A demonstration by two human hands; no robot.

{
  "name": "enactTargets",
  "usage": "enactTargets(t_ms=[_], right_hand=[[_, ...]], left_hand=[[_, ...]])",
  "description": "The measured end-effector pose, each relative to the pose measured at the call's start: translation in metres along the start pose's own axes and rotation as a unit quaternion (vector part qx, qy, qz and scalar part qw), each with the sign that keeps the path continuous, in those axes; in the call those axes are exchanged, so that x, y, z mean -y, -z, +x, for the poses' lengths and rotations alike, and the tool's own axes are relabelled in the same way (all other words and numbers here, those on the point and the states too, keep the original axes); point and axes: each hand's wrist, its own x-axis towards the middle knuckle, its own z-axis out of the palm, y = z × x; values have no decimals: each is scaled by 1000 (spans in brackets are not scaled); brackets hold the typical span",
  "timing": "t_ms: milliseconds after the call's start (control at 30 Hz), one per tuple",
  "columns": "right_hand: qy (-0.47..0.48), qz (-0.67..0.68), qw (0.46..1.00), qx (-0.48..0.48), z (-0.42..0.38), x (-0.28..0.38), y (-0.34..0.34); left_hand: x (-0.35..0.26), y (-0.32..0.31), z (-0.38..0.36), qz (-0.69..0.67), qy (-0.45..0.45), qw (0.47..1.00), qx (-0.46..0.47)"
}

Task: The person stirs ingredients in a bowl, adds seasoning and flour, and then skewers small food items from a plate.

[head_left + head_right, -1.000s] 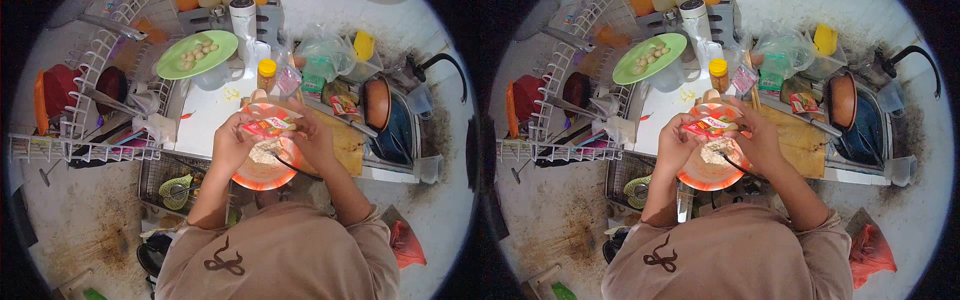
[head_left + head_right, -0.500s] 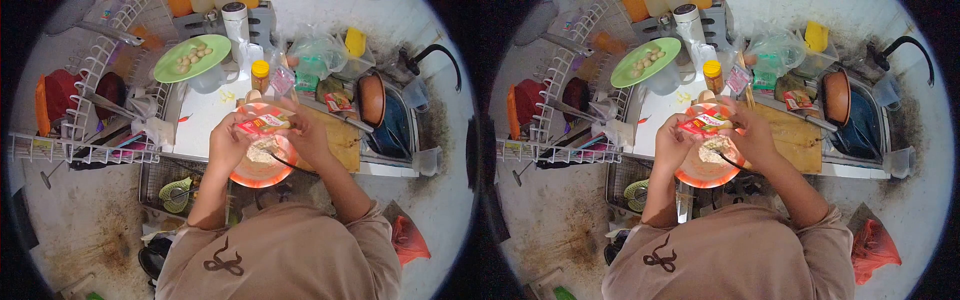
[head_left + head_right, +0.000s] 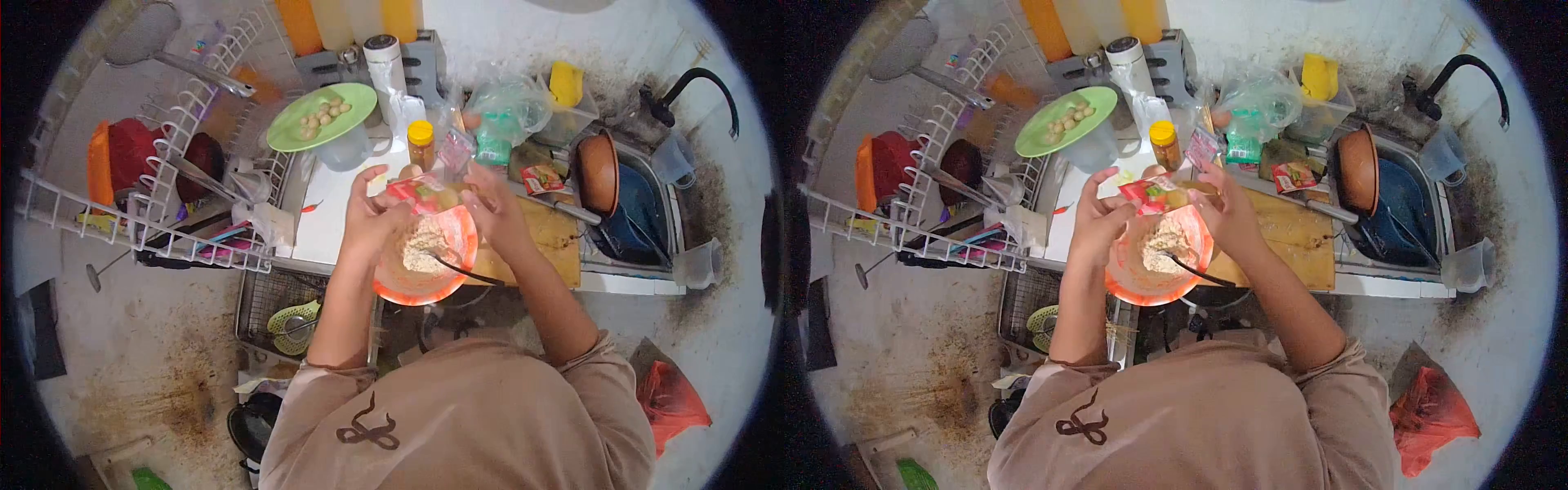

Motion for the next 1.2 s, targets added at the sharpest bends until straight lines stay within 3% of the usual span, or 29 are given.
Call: enactTargets(t_ms=[100,200,467,533,633,667,767,867,967,1200], right_hand=[[-45,-140,983,112,-6,40,22],[94,-172,928,316,-20,66,45],[148,-238,877,389,-47,66,49],[135,-288,864,391,-49,67,45],[124,-444,793,397,-47,79,36],[163,-445,799,371,-47,69,34],[130,-565,719,384,-38,79,20],[116,-626,648,418,-29,69,6],[113,-612,632,462,-16,74,-3],[115,-610,639,455,1,99,5]], left_hand=[[-10,11,-5,29,-41,997,-56],[-8,58,-8,-3,-25,994,-105],[39,143,26,-7,83,950,-300],[49,145,45,-7,108,946,-305],[61,148,69,-13,104,946,-306],[66,147,77,5,89,945,-314],[61,143,81,35,104,965,-239],[55,126,77,104,81,959,-250],[61,137,82,143,57,961,-231],[90,156,63,250,-75,951,-166]])
